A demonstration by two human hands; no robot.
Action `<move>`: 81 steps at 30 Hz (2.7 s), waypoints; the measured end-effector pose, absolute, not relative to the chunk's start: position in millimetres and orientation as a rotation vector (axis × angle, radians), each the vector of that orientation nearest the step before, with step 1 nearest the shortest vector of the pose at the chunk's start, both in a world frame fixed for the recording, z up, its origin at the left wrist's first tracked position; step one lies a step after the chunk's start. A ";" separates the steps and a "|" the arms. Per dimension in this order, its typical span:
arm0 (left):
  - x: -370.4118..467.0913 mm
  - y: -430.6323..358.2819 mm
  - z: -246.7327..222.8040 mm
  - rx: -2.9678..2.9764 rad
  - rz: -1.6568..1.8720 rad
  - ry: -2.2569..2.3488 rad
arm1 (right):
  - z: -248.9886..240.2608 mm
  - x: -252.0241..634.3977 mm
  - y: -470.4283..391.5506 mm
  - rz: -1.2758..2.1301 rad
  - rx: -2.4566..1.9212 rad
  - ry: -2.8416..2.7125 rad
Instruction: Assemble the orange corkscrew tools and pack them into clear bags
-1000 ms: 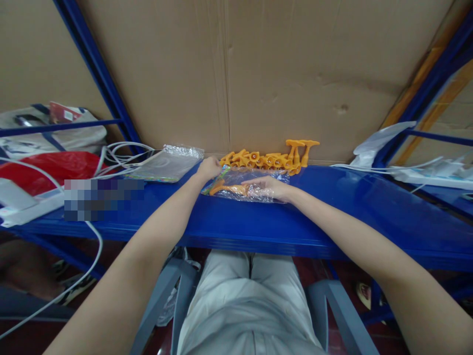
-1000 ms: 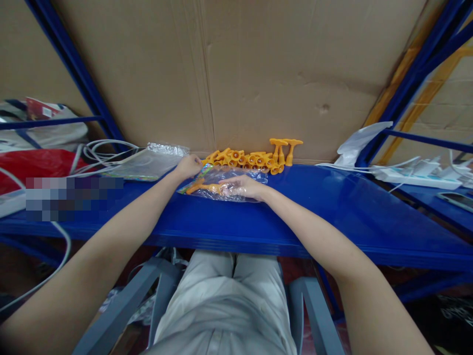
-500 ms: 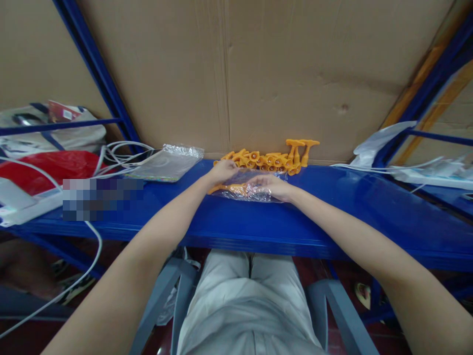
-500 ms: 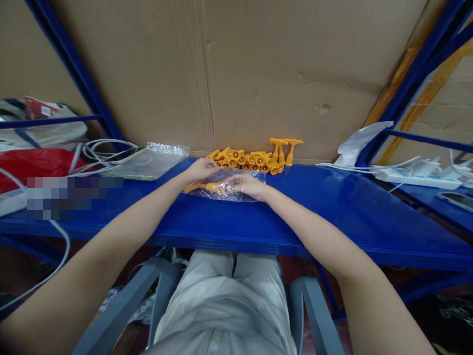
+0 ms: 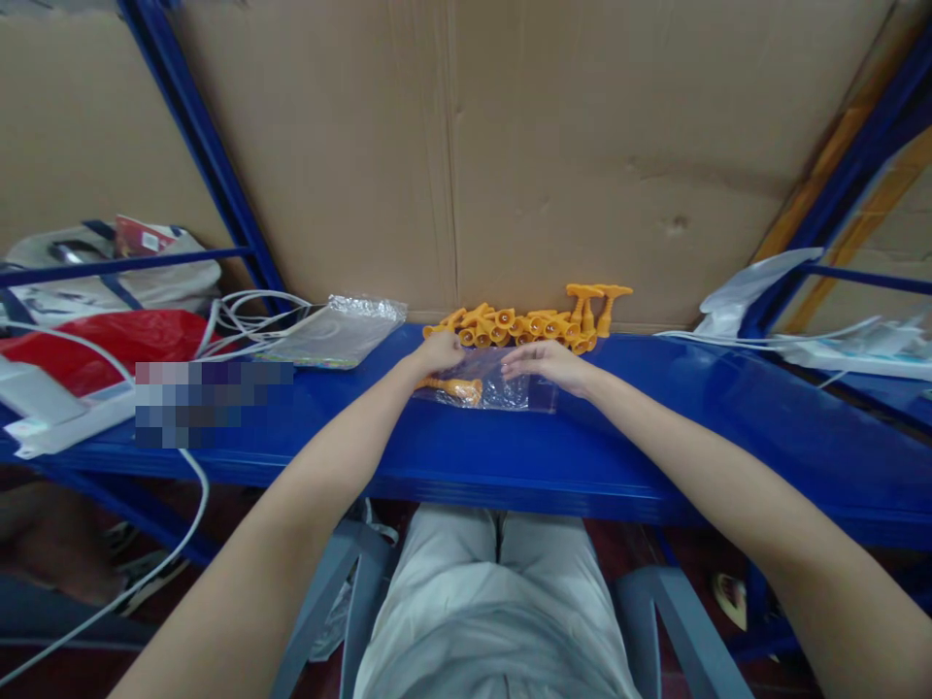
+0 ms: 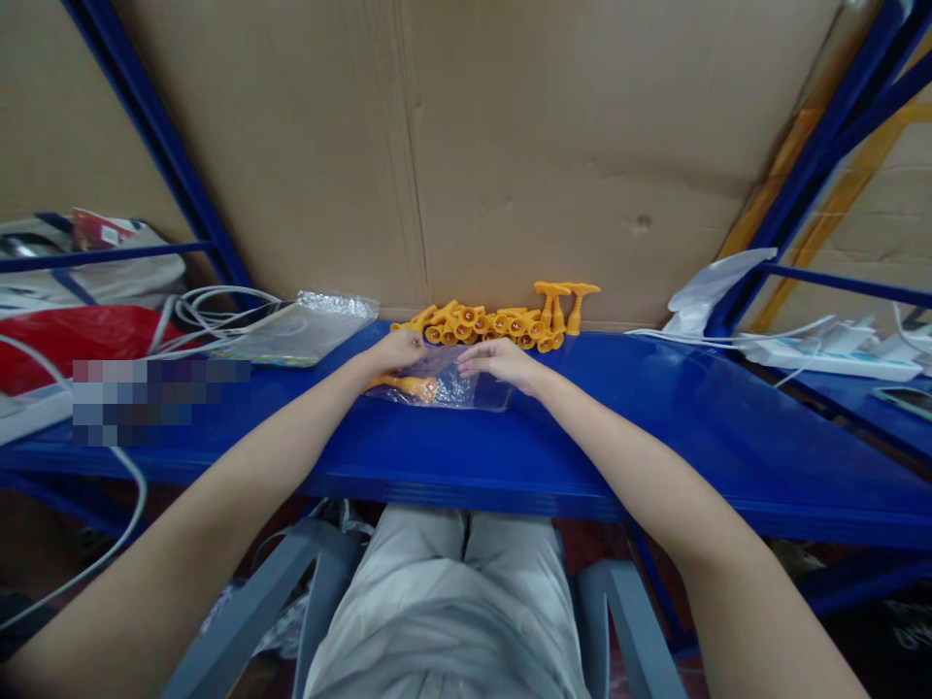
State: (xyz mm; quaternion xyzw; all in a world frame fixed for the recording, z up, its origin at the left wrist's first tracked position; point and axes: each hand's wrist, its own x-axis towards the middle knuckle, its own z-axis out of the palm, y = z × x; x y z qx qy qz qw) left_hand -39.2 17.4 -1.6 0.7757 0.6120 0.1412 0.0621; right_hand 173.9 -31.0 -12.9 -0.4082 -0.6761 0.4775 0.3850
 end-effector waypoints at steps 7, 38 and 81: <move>-32.5 9.5 -5.8 2.429 0.268 2.147 | 17.1 199.3 9.4 0.568 -1.289 -1.539; -22.9 -1.0 -4.4 2.348 0.253 2.221 | 34.8 164.6 43.5 -0.044 -1.568 -1.878; -63.1 22.8 8.1 2.160 0.051 1.968 | -3.0 242.2 -36.4 0.994 -1.268 -1.951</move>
